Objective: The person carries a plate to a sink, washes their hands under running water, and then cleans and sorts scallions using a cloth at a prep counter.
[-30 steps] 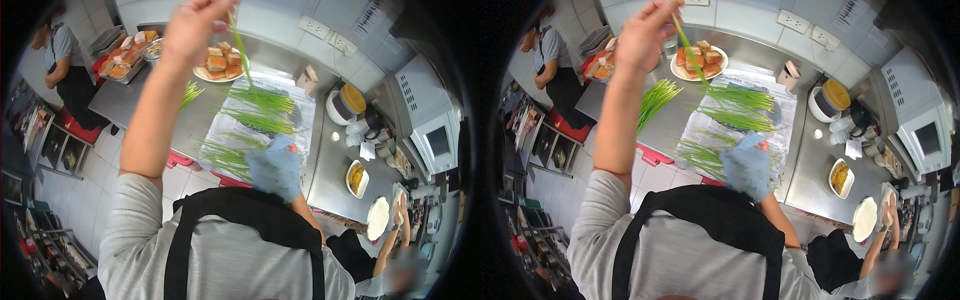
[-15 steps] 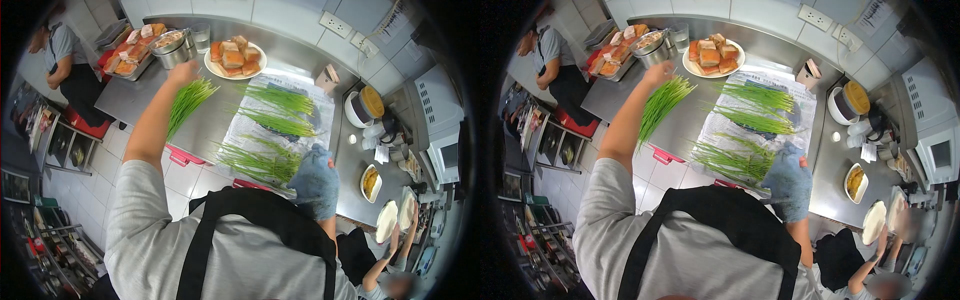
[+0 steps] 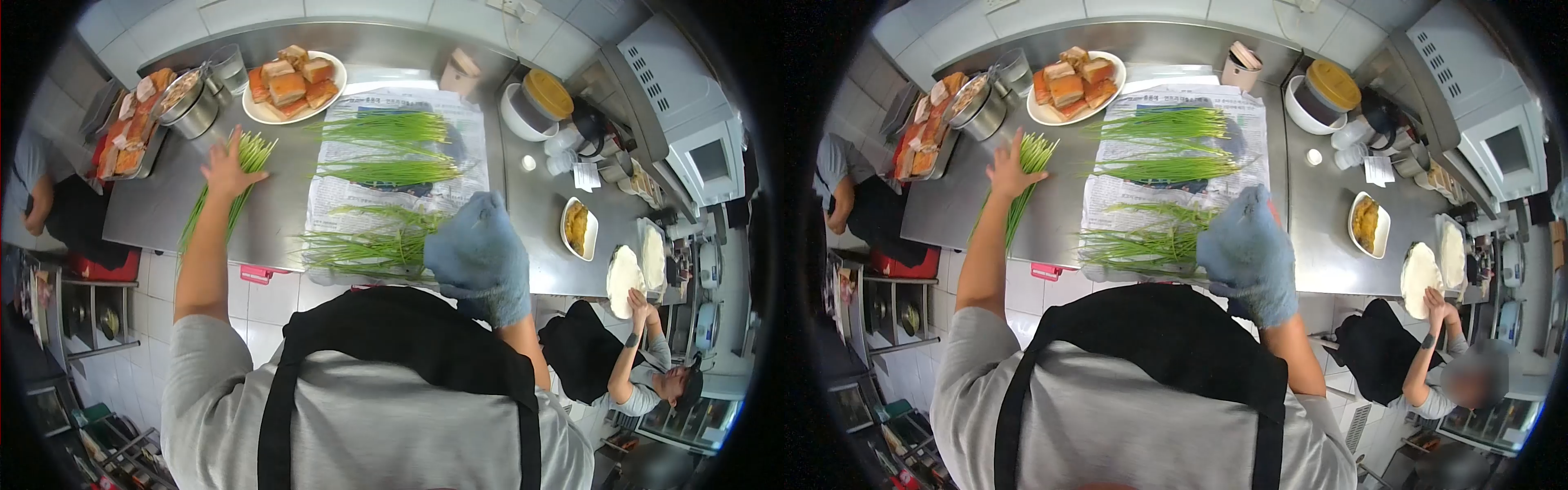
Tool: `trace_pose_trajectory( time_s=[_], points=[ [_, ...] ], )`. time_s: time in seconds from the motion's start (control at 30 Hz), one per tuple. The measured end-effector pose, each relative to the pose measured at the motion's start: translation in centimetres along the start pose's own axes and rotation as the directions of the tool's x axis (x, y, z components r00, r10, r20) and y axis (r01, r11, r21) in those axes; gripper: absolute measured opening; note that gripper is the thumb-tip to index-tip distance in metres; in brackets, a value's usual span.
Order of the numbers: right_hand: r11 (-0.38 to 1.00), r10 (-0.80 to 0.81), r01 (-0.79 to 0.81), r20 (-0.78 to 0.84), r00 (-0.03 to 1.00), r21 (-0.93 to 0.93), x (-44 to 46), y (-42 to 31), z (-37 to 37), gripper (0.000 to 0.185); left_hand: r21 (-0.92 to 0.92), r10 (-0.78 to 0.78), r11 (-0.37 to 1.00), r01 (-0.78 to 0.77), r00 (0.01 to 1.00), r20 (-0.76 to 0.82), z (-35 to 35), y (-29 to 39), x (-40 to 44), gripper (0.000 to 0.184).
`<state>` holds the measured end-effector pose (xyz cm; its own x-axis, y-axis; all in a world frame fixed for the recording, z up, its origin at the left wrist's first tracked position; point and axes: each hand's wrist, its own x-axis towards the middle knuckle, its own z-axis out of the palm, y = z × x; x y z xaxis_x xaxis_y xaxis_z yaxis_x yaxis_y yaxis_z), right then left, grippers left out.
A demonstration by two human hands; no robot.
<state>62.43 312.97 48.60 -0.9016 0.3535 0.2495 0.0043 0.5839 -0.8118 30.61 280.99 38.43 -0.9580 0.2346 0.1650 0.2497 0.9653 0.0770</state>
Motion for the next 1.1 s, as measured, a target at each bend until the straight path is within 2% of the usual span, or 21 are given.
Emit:
trace_pose_trajectory(
  time_s=[0.07,0.13,0.17,0.2,0.27,0.37,0.47,0.57,0.63,0.67,0.77,0.87,0.97,1.07,1.1],
  points=[
    [0.998,-0.029,0.028,-0.012,1.000,-0.059,0.0,-0.1,-0.4,0.027,-0.139,0.232,0.953,-0.271,0.942,-0.242,0.2,4.1,0.3,0.084],
    [0.993,-0.047,0.044,-0.025,0.999,-0.106,0.1,0.4,-0.6,0.027,-0.310,0.474,0.750,-0.584,0.802,-0.364,0.2,10.2,0.5,0.051],
    [0.990,-0.057,0.053,-0.027,0.998,-0.134,0.1,0.4,-0.9,0.026,-0.434,0.526,0.667,-0.605,0.795,-0.302,0.8,13.3,0.3,0.028],
    [0.986,-0.071,0.065,-0.031,0.997,-0.154,0.1,0.5,-1.2,0.026,-0.478,0.592,0.636,-0.606,0.780,-0.201,1.0,16.2,-0.2,0.017],
    [0.975,-0.097,0.089,-0.027,0.995,-0.205,0.3,0.5,-2.1,0.026,-0.503,0.681,0.599,-0.623,0.726,-0.089,2.5,21.0,-0.7,0.012],
    [0.948,-0.129,0.120,-0.013,0.992,-0.296,0.2,0.6,-3.3,0.025,-0.513,0.686,0.586,-0.627,0.721,-0.097,4.6,25.1,-1.4,0.012],
    [0.888,-0.193,0.189,0.033,0.981,-0.420,-0.1,0.3,-4.1,0.025,-0.471,0.620,0.666,-0.579,0.780,-0.082,6.7,27.0,-0.5,0.012],
    [0.766,-0.295,0.329,0.152,0.943,-0.553,-0.2,0.6,-4.5,0.025,-0.407,0.586,0.740,-0.535,0.811,0.000,8.0,27.9,1.0,0.008],
    [0.597,-0.407,0.488,0.284,0.868,-0.637,0.1,2.0,-4.5,0.022,-0.405,0.566,0.770,-0.493,0.821,0.078,8.5,28.1,1.8,0.006],
    [0.591,-0.371,0.488,0.320,0.872,-0.643,0.2,2.3,-4.5,0.021,-0.401,0.555,0.785,-0.472,0.823,0.117,8.2,28.2,1.8,0.005],
    [0.576,-0.258,0.487,0.420,0.870,-0.657,0.4,2.6,-4.1,0.020,-0.312,0.595,0.777,-0.547,0.800,0.076,6.9,28.0,1.4,0.003],
    [0.674,-0.293,0.438,0.330,0.898,-0.595,0.9,3.6,-3.7,0.018,-0.261,0.616,0.766,-0.588,0.787,0.035,4.9,27.5,1.6,0.004],
    [0.725,-0.356,0.399,0.192,0.915,-0.561,1.0,2.6,-3.6,0.017,-0.408,0.561,0.758,-0.509,0.828,0.010,1.8,27.1,2.1,0.006],
    [0.659,-0.339,0.368,0.177,0.924,-0.656,0.8,2.2,-4.0,0.017,-0.657,0.546,0.543,-0.523,0.814,-0.196,-2.4,26.8,0.6,0.008],
    [0.900,-0.231,0.261,0.125,0.965,-0.348,0.7,2.4,-3.6,0.020,-0.802,0.526,0.458,-0.384,0.844,-0.104,-3.2,26.7,-0.2,0.007]
  ],
)
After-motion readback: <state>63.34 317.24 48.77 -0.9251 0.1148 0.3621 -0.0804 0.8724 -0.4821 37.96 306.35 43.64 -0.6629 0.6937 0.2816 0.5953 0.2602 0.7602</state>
